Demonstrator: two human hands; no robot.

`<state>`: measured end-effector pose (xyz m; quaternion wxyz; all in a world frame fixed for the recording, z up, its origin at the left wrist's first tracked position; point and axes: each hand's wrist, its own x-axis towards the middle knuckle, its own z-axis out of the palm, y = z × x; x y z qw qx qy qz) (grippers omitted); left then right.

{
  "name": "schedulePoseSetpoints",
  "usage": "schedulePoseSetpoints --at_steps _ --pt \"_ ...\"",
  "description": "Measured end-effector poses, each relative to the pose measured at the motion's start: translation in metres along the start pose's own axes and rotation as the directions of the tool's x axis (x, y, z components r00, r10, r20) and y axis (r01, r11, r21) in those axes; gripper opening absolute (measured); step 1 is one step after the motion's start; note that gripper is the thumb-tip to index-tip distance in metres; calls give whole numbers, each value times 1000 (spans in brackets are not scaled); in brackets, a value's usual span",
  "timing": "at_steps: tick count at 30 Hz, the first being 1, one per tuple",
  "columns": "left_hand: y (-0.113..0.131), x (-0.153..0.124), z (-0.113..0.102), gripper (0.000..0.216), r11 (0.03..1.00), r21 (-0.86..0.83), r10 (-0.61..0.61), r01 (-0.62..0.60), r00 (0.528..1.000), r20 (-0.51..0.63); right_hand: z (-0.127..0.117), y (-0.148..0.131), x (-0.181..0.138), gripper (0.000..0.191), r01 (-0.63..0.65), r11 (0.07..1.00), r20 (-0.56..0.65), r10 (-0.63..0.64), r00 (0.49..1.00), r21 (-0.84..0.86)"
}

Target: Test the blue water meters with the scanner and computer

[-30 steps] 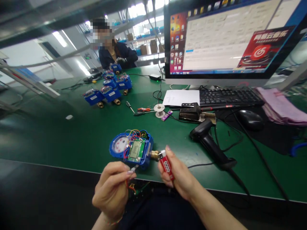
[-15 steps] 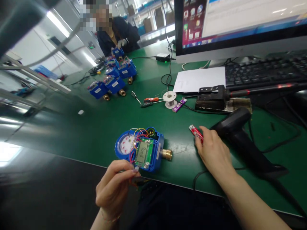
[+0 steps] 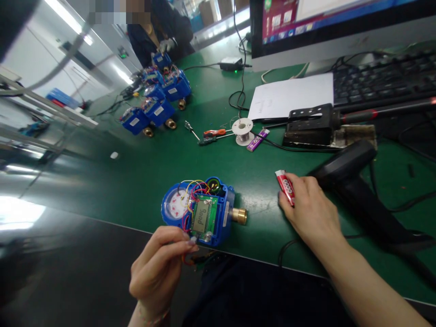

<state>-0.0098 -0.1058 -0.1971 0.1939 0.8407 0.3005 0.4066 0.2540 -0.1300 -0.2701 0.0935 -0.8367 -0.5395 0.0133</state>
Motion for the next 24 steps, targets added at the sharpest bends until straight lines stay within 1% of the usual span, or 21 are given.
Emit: schedulePoseSetpoints --at_steps 6,11,13,18,24 --pt "1 3 -2 23 999 -16 -42 42 999 22 0 -1 0 46 -9 1000 49 10 999 -9" --pt "3 7 -2 17 981 -72 -179 180 984 24 -1 -1 -2 46 20 1000 5 -20 1000 -24" --pt "3 7 -2 17 975 -79 -206 206 979 12 0 -1 -2 45 29 999 -7 -29 1000 -27" --pt "3 6 1 14 971 -79 -226 224 974 -14 0 -1 -3 43 38 999 -23 -39 999 -37" --pt "7 6 3 12 975 -19 -222 221 974 -45 0 -1 -3 42 55 997 -27 -56 998 -50"
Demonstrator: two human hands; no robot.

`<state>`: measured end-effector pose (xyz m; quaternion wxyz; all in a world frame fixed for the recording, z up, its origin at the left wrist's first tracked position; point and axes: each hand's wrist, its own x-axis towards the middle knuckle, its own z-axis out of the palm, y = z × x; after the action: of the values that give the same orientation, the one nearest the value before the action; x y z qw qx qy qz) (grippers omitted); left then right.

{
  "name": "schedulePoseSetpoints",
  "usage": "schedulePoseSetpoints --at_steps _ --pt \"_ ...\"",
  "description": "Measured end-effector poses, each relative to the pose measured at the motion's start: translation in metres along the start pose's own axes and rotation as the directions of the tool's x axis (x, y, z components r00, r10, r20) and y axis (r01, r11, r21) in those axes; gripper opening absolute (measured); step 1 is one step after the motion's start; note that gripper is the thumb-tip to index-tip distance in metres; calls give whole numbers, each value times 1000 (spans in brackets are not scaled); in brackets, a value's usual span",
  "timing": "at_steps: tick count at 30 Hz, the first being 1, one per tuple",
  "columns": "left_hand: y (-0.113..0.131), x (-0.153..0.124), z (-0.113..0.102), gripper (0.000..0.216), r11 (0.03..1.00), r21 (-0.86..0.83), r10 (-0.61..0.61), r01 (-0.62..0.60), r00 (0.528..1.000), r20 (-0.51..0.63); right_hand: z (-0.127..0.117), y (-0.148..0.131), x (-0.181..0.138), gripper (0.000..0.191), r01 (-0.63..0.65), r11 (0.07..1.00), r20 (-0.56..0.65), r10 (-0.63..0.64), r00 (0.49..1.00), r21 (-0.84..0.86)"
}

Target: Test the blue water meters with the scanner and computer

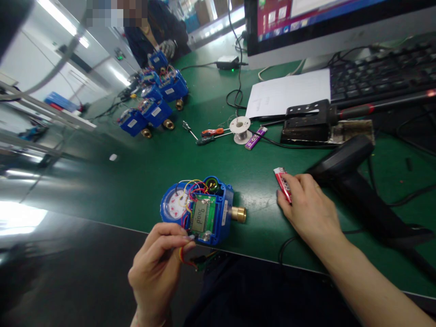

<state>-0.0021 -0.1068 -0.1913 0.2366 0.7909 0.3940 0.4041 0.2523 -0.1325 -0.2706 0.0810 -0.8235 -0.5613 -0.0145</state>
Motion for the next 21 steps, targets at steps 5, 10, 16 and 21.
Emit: schedulePoseSetpoints --at_steps 5,10,16,21 --pt "-1 -4 0 9 999 19 -48 49 998 -42 2 1 0 40 16 1000 -28 -16 999 -8" --pt "-6 -8 -1 13 999 -27 -47 47 999 -13 2 1 -1 40 25 1000 -28 -25 999 -13" --pt "-7 -6 -1 14 999 -22 -32 32 999 -9 2 1 0 39 36 999 -48 -37 998 -7" --pt "-6 -5 0 17 999 -32 -31 31 999 -10 4 2 -1 39 49 999 -95 -51 994 -20"
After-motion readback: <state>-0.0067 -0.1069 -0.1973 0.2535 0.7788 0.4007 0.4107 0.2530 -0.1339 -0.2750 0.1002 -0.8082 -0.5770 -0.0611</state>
